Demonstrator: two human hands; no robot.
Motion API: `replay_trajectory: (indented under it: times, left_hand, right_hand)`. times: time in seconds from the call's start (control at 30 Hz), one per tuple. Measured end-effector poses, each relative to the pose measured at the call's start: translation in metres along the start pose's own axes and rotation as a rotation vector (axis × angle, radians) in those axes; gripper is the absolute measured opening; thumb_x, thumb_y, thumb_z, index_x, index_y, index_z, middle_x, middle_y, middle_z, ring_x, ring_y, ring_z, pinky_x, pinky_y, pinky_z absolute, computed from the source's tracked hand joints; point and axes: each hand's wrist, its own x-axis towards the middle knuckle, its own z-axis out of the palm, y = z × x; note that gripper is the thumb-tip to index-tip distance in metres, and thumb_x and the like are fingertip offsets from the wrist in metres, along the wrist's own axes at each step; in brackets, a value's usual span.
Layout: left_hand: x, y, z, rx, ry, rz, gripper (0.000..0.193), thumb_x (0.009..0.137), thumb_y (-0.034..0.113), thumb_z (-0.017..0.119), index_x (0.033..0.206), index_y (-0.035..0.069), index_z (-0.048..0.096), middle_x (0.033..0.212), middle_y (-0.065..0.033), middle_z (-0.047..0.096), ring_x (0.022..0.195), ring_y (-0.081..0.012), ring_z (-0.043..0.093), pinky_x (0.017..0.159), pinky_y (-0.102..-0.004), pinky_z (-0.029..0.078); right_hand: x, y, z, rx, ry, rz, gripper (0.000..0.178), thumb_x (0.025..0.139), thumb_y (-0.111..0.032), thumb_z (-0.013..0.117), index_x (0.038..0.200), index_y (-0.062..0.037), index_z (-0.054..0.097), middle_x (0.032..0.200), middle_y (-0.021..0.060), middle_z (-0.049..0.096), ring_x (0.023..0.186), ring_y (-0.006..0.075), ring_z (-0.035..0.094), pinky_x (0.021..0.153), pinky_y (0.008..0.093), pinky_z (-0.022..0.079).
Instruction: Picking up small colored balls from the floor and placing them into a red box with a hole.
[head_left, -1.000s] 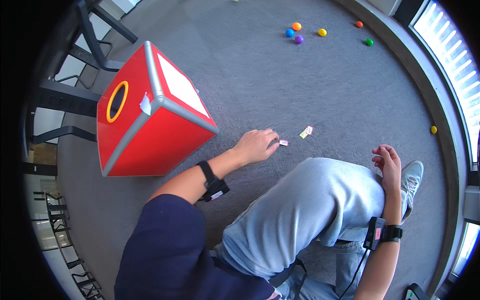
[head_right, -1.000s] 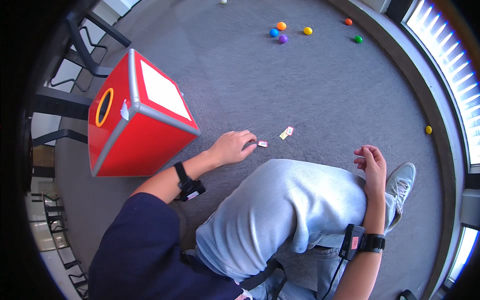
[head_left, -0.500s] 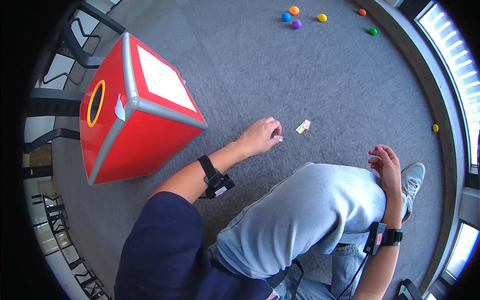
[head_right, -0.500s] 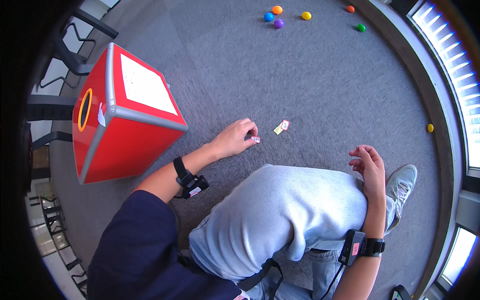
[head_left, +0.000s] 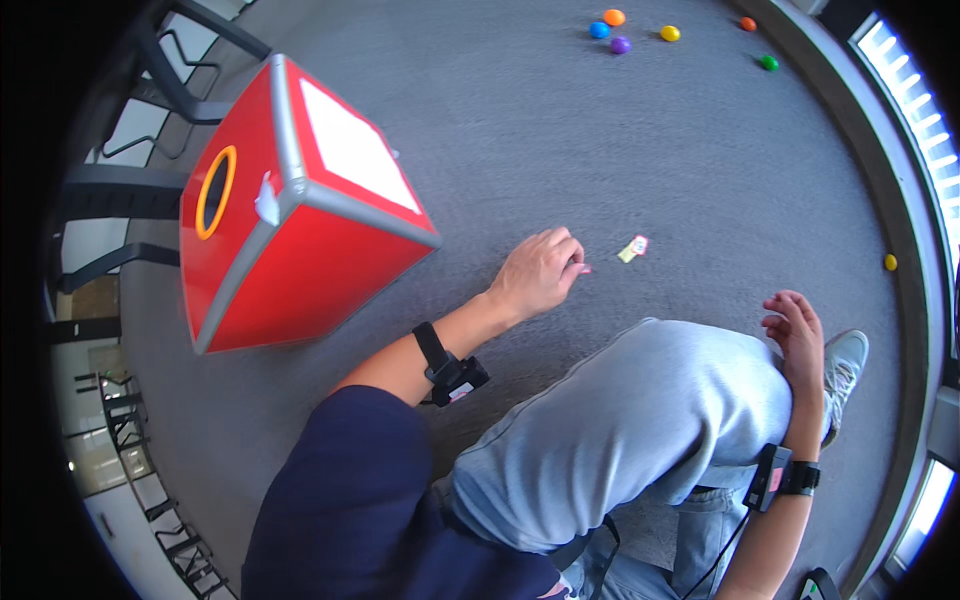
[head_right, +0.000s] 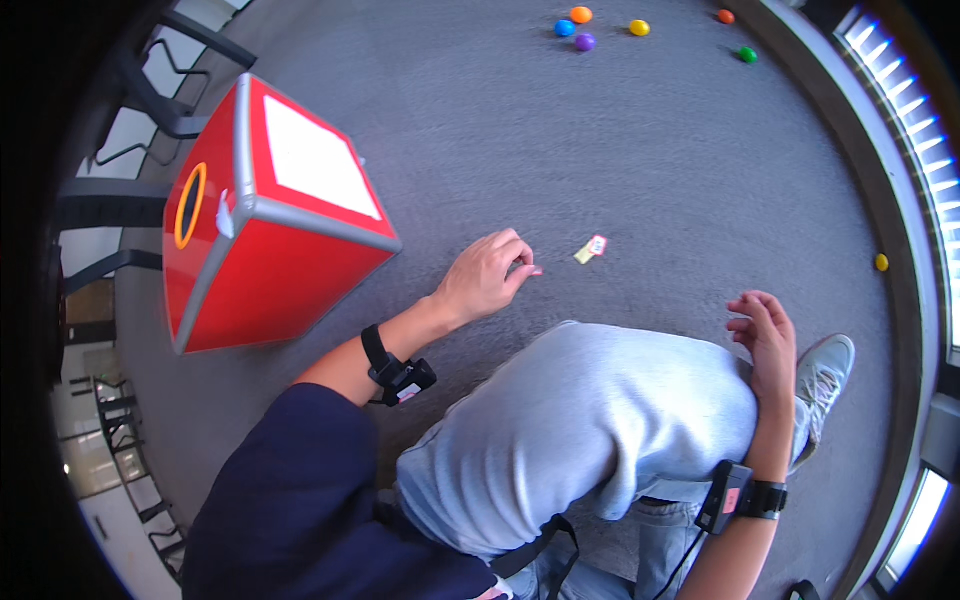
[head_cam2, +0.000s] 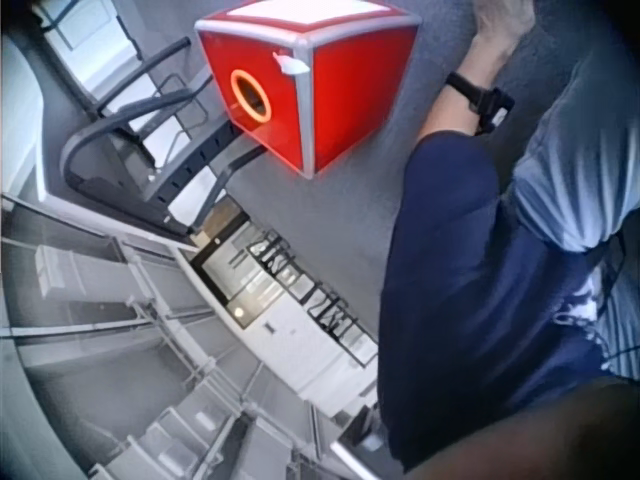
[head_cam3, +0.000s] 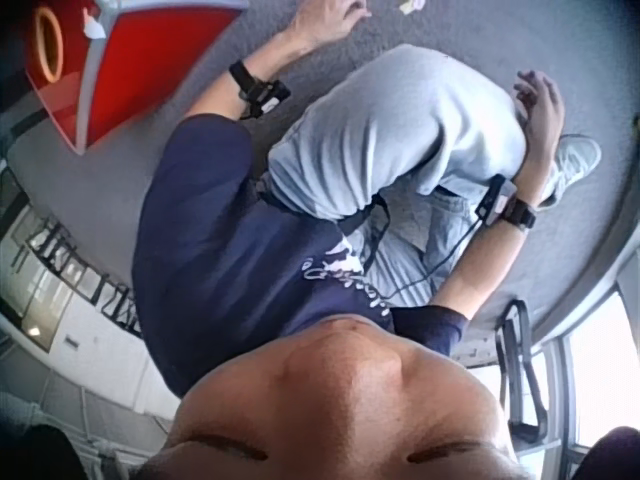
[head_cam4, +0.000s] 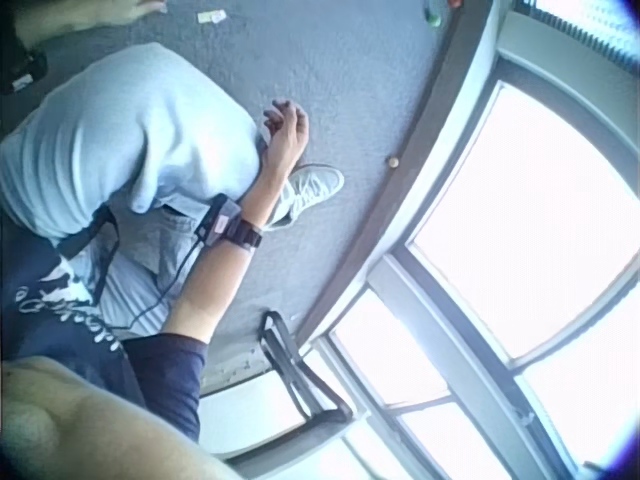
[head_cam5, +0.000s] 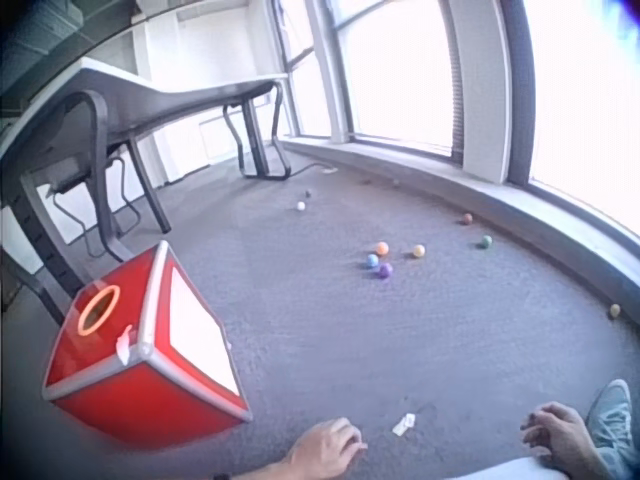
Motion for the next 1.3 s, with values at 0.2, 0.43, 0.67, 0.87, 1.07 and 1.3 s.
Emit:
replay_trajectory:
  times: [0.2, 0.43, 0.67, 0.87, 1.07, 1.3]
  left_hand:
    - [-0.070, 0.018, -0.112, 0.620, 0.339, 0.063, 0.014, 0.072, 0.019, 0.074, 0.077, 0.013, 0.064, 0.090, -0.0020, 0.055, 0.093, -0.0218, 0.053, 0.081, -0.0400, 0.037]
    - [-0.127, 0.017, -0.225, 1.164, 0.504, 0.017, 0.017, 0.075, 0.024, 0.077, 0.081, 0.013, 0.066, 0.114, -0.0041, 0.054, 0.115, -0.0251, 0.043, 0.094, -0.0424, 0.031]
    - [-0.123, 0.000, -0.241, 1.069, 0.620, 0.017, 0.019, 0.077, 0.020, 0.076, 0.086, 0.009, 0.063, 0.120, -0.0084, 0.056, 0.118, -0.0283, 0.047, 0.094, -0.0425, 0.038]
    - [-0.122, -0.006, -0.238, 0.852, 0.669, -0.048, 0.039, 0.077, 0.021, 0.076, 0.106, 0.007, 0.053, 0.115, -0.0102, 0.062, 0.106, -0.0268, 0.059, 0.085, -0.0390, 0.048]
    - [-0.113, -0.009, -0.236, 0.963, 0.754, -0.068, 0.042, 0.077, 0.028, 0.076, 0.108, 0.008, 0.055, 0.109, -0.0087, 0.064, 0.101, -0.0229, 0.060, 0.081, -0.0365, 0.044]
    - [-0.128, -0.011, -0.247, 0.922, 0.564, -0.037, 0.042, 0.082, 0.023, 0.072, 0.117, 0.009, 0.054, 0.118, -0.0087, 0.061, 0.113, -0.0250, 0.056, 0.088, -0.0391, 0.043]
  right_hand:
    - [0.005, 0.004, -0.002, 0.046, -0.066, -0.032, 0.017, 0.095, -0.024, 0.052, 0.102, -0.0090, 0.058, 0.093, 0.0034, 0.064, 0.072, 0.0087, 0.059, 0.065, 0.0201, 0.046]
    - [0.011, 0.012, -0.012, 0.053, -0.076, -0.051, 0.017, 0.095, -0.025, 0.053, 0.102, -0.0102, 0.057, 0.094, 0.0026, 0.063, 0.072, 0.0082, 0.058, 0.064, 0.0202, 0.044]
    - [0.013, 0.015, -0.017, 0.113, 0.005, -0.098, 0.017, 0.095, -0.024, 0.053, 0.103, -0.0100, 0.057, 0.093, 0.0020, 0.064, 0.073, 0.0086, 0.058, 0.065, 0.0202, 0.045]
    - [0.010, 0.013, -0.021, 0.111, 0.031, -0.113, 0.017, 0.095, -0.023, 0.053, 0.104, -0.0100, 0.058, 0.093, 0.0021, 0.064, 0.072, 0.0086, 0.058, 0.064, 0.0198, 0.045]
    - [0.007, 0.010, -0.019, 0.101, 0.020, -0.101, 0.016, 0.095, -0.023, 0.053, 0.104, -0.0101, 0.058, 0.093, 0.0023, 0.064, 0.072, 0.0081, 0.058, 0.065, 0.0196, 0.045]
    - [0.007, 0.008, -0.016, 0.095, 0.049, -0.128, 0.016, 0.094, -0.021, 0.054, 0.103, -0.0093, 0.058, 0.094, 0.0026, 0.064, 0.072, 0.0080, 0.058, 0.065, 0.0194, 0.045]
